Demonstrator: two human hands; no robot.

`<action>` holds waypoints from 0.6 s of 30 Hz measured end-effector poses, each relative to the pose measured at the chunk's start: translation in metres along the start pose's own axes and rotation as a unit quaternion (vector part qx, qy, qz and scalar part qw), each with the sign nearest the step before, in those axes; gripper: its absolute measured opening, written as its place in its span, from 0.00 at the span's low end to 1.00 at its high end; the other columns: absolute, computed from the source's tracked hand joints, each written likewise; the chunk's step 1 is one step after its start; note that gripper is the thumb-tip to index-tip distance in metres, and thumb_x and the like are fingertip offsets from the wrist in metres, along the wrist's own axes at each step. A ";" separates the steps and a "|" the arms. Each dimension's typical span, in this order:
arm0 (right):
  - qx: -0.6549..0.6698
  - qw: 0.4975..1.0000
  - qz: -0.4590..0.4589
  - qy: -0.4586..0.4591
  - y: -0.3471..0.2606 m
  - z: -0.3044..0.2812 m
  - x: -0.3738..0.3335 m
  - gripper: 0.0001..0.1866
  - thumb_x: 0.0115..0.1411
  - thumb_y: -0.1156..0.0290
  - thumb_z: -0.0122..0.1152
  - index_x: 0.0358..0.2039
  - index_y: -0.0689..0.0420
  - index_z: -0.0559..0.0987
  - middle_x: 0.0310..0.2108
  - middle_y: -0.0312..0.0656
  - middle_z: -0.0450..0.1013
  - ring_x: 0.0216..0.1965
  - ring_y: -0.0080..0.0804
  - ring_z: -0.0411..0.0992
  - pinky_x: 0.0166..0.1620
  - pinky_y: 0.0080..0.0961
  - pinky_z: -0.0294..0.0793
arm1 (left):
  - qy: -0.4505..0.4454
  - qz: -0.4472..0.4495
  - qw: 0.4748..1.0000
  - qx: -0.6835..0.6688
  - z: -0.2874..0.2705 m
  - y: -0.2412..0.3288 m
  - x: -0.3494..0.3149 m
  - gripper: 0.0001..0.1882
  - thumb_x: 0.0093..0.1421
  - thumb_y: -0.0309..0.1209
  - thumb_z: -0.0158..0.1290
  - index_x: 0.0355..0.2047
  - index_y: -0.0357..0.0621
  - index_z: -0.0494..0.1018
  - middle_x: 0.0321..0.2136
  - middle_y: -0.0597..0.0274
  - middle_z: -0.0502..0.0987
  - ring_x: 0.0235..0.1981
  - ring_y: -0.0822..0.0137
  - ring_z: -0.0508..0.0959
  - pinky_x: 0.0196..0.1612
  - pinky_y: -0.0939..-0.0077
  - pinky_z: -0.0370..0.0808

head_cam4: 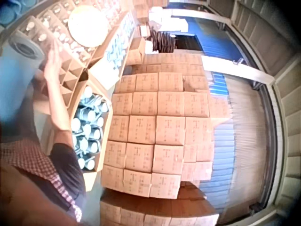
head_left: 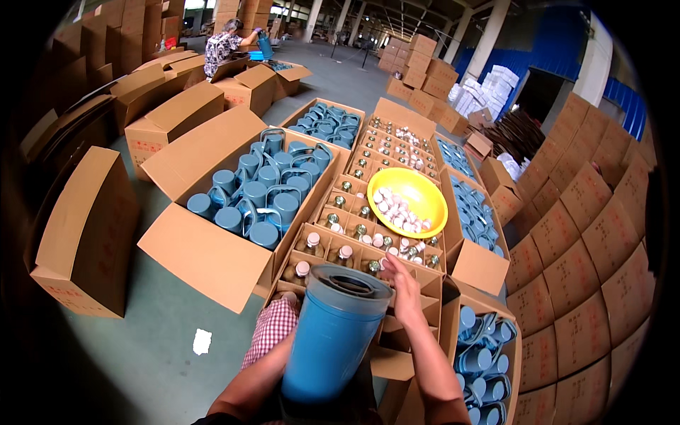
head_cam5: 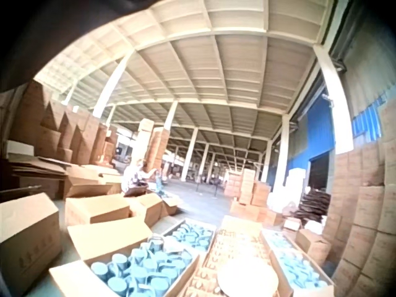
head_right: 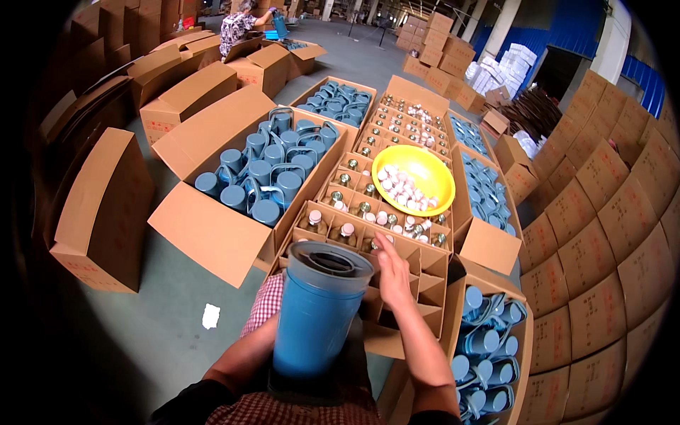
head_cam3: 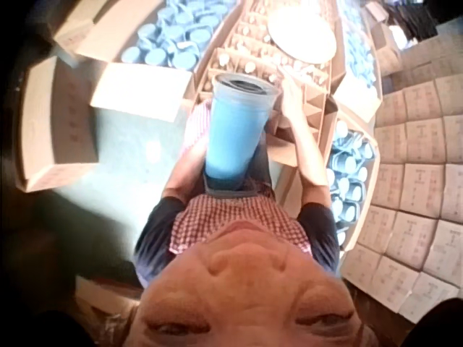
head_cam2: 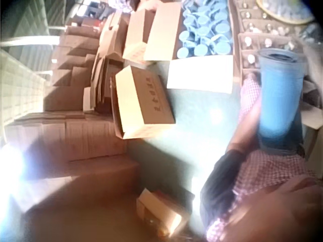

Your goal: The person assembles thermos flasks by placing a glass lining inside a blue plastic outer shell, followed by a rubber seal and a screw-on lid, and then places the assembled thermos into a cardboard box.

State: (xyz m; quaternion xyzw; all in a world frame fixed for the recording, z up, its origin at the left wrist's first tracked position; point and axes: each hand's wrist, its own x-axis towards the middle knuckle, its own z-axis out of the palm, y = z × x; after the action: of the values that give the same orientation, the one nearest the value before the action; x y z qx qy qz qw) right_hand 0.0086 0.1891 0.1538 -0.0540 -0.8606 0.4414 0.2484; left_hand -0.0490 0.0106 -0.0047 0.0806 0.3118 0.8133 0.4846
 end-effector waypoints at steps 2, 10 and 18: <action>0.147 0.988 -0.042 -0.001 -0.049 0.008 0.001 0.27 0.63 0.53 0.42 0.54 0.61 0.67 0.44 0.47 0.72 0.43 0.35 0.72 0.50 0.29 0.67 | 0.015 0.007 1.000 -0.003 -0.007 0.004 -0.004 0.19 0.56 0.31 0.50 0.47 0.34 0.69 0.43 0.51 0.75 0.41 0.62 0.77 0.44 0.70 0.74; 0.291 0.941 -0.038 -0.165 -0.066 0.014 0.024 0.11 0.53 0.75 0.53 0.34 0.66 0.78 0.20 0.45 0.73 0.27 0.33 0.73 0.33 0.26 0.72 | 0.074 0.009 0.997 0.000 -0.004 0.002 -0.023 0.21 0.55 0.31 0.51 0.48 0.34 0.68 0.44 0.50 0.74 0.42 0.61 0.76 0.46 0.69 0.73; 0.743 0.623 -0.110 -0.221 -0.001 0.087 0.065 0.17 0.60 0.63 0.46 0.33 0.66 0.75 0.21 0.48 0.72 0.31 0.39 0.70 0.47 0.36 0.66 | -0.162 0.402 0.847 0.306 0.068 0.175 -0.030 0.34 0.46 0.49 0.57 0.46 0.32 0.71 0.50 0.42 0.68 0.53 0.52 0.69 0.56 0.63 0.63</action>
State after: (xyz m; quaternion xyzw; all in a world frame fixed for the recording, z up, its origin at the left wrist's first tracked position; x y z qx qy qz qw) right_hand -0.0896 0.1450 0.1372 0.3429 -0.2688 0.8985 0.0534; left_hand -0.1332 -0.0437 0.1569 0.4739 0.4023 0.7756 0.1094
